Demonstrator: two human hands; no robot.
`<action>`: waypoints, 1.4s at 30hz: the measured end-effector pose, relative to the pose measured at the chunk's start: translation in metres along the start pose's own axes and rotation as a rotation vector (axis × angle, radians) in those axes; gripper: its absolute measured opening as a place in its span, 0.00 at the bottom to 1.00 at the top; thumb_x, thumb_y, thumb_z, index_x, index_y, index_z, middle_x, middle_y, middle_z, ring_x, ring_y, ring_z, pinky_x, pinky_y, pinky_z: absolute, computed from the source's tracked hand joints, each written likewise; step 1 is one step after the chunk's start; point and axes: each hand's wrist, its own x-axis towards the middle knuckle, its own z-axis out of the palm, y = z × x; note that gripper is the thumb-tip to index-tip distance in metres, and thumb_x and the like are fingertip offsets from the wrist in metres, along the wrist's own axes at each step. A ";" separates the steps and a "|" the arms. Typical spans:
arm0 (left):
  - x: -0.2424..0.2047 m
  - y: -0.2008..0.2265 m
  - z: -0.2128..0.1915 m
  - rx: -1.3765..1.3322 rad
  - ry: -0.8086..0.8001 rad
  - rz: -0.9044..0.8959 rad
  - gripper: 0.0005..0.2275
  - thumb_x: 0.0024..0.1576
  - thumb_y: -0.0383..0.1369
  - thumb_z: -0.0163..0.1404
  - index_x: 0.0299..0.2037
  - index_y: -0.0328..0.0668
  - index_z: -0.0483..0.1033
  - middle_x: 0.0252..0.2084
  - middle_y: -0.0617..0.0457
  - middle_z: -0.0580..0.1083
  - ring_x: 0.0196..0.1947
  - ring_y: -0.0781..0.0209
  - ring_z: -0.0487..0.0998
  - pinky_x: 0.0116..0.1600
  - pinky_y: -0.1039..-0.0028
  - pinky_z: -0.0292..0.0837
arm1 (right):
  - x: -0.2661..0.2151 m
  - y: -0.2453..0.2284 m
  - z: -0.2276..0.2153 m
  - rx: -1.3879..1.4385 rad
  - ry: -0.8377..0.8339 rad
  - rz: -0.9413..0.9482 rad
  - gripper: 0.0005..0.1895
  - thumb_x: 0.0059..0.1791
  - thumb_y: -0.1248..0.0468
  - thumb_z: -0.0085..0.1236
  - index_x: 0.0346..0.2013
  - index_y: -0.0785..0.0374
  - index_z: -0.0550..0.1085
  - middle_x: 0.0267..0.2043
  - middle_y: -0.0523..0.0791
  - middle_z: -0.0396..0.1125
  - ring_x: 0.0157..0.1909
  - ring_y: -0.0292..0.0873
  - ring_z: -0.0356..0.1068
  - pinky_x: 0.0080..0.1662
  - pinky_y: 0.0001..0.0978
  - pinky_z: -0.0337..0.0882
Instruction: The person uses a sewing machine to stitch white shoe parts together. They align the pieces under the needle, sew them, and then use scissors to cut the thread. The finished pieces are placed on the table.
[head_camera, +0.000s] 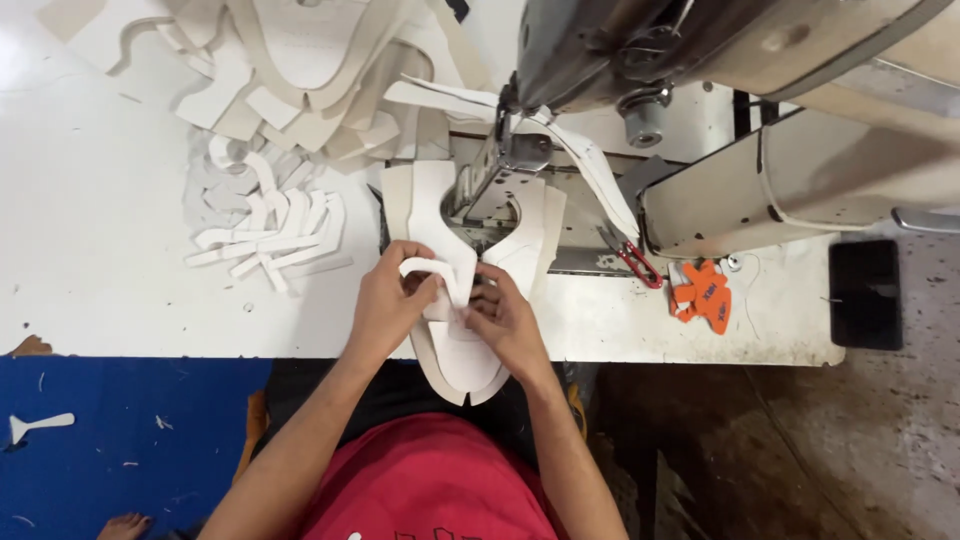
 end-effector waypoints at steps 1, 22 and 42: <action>-0.002 -0.005 0.000 0.026 0.022 0.044 0.10 0.57 0.26 0.56 0.48 0.36 0.73 0.34 0.51 0.80 0.28 0.71 0.80 0.34 0.78 0.75 | -0.001 -0.002 0.001 -0.052 -0.038 -0.023 0.33 0.48 0.78 0.58 0.67 0.65 0.61 0.46 0.49 0.70 0.44 0.37 0.72 0.46 0.29 0.74; -0.038 -0.033 -0.010 -0.069 -0.016 0.036 0.12 0.57 0.21 0.50 0.51 0.31 0.70 0.35 0.52 0.82 0.33 0.70 0.83 0.39 0.80 0.76 | -0.004 -0.005 0.006 -0.104 -0.040 -0.013 0.36 0.51 0.80 0.50 0.74 0.65 0.57 0.57 0.50 0.70 0.52 0.40 0.73 0.53 0.32 0.75; -0.019 -0.033 -0.001 0.033 0.006 0.147 0.12 0.53 0.22 0.61 0.45 0.31 0.78 0.32 0.51 0.82 0.29 0.69 0.81 0.34 0.79 0.76 | 0.005 -0.002 0.008 -0.217 0.008 0.007 0.39 0.47 0.83 0.55 0.72 0.66 0.59 0.49 0.49 0.70 0.46 0.39 0.73 0.46 0.29 0.76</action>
